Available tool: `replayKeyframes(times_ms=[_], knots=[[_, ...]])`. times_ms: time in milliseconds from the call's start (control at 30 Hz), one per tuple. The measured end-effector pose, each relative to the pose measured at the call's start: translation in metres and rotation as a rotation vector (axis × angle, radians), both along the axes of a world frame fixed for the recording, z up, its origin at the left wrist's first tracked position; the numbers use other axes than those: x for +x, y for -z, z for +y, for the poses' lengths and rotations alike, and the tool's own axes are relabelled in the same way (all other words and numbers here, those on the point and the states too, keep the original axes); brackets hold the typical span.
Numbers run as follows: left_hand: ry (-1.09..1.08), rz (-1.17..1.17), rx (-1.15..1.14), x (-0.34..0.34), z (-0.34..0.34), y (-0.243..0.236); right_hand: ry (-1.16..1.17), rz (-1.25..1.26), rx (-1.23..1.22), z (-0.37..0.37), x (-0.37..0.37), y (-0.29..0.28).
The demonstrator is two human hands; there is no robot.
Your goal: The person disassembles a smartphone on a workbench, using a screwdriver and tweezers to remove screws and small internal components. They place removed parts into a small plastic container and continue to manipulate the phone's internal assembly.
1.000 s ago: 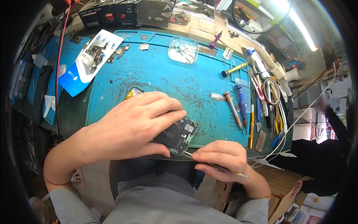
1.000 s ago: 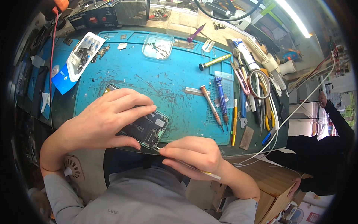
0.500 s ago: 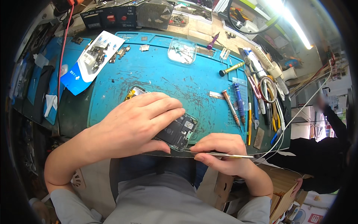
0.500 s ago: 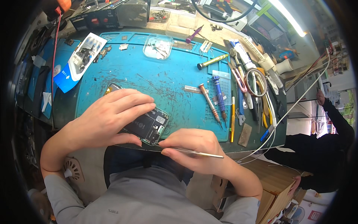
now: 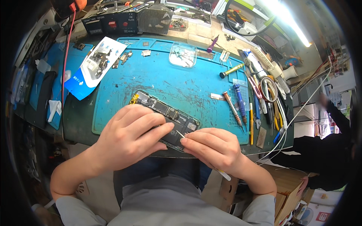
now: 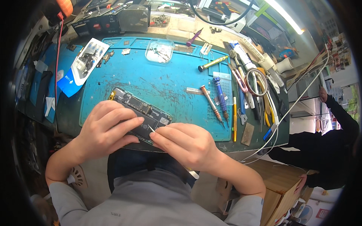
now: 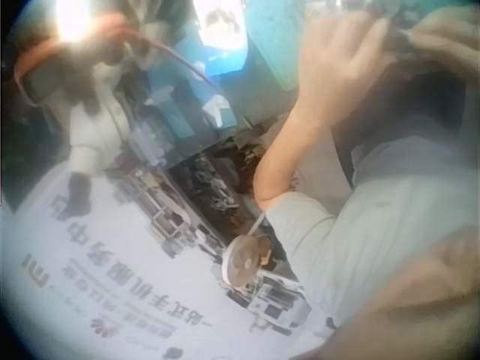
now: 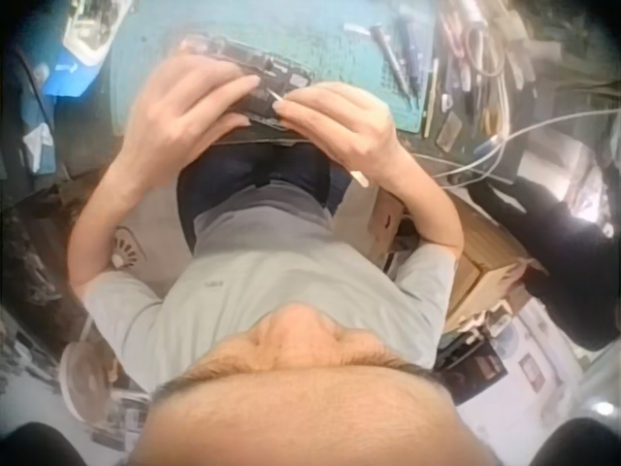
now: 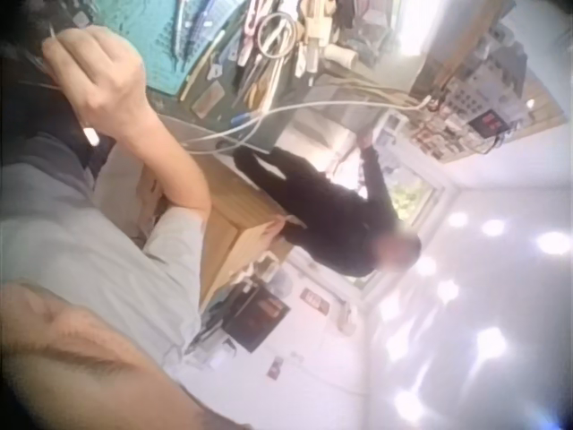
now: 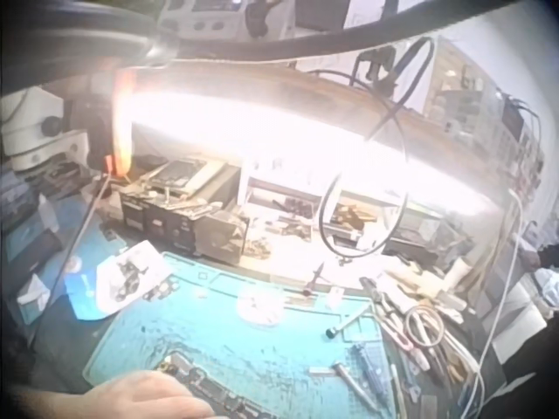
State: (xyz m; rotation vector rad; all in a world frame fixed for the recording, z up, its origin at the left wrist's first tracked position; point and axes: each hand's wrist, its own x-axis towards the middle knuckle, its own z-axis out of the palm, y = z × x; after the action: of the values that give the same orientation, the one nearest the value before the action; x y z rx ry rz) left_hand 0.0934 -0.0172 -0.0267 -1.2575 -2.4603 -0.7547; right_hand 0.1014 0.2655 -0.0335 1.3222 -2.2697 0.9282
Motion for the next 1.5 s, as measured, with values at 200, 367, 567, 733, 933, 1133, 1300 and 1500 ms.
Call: replayKeyframes(times_ms=[200,367,567,733,933,1133,1300,1500], knots=[[-0.008,0.023,0.052,0.004,-0.003,0.009,0.058,-0.454,-0.129,0.018,0.004,-0.014],[0.023,0.047,0.078,0.005,0.005,0.014,0.084,-0.779,-0.152,0.029,0.016,-0.019],[0.060,0.195,0.046,0.013,0.008,0.023,0.073,-0.822,-0.103,0.027,0.017,-0.020],[0.066,0.212,0.041,0.014,0.007,0.023,0.065,-0.801,-0.096,0.027,0.014,-0.020],[0.066,0.211,0.037,0.014,0.006,0.022,0.041,-0.856,-0.090,0.026,0.012,-0.022],[0.067,0.216,0.040,0.013,0.006,0.022,0.035,-0.797,-0.190,0.027,0.011,-0.017],[-0.029,0.186,0.046,0.016,0.005,0.022,0.059,-0.039,0.013,0.003,-0.001,-0.009],[-0.101,0.072,-0.044,0.016,0.006,0.014,0.040,0.037,0.097,-0.004,-0.001,-0.005]])
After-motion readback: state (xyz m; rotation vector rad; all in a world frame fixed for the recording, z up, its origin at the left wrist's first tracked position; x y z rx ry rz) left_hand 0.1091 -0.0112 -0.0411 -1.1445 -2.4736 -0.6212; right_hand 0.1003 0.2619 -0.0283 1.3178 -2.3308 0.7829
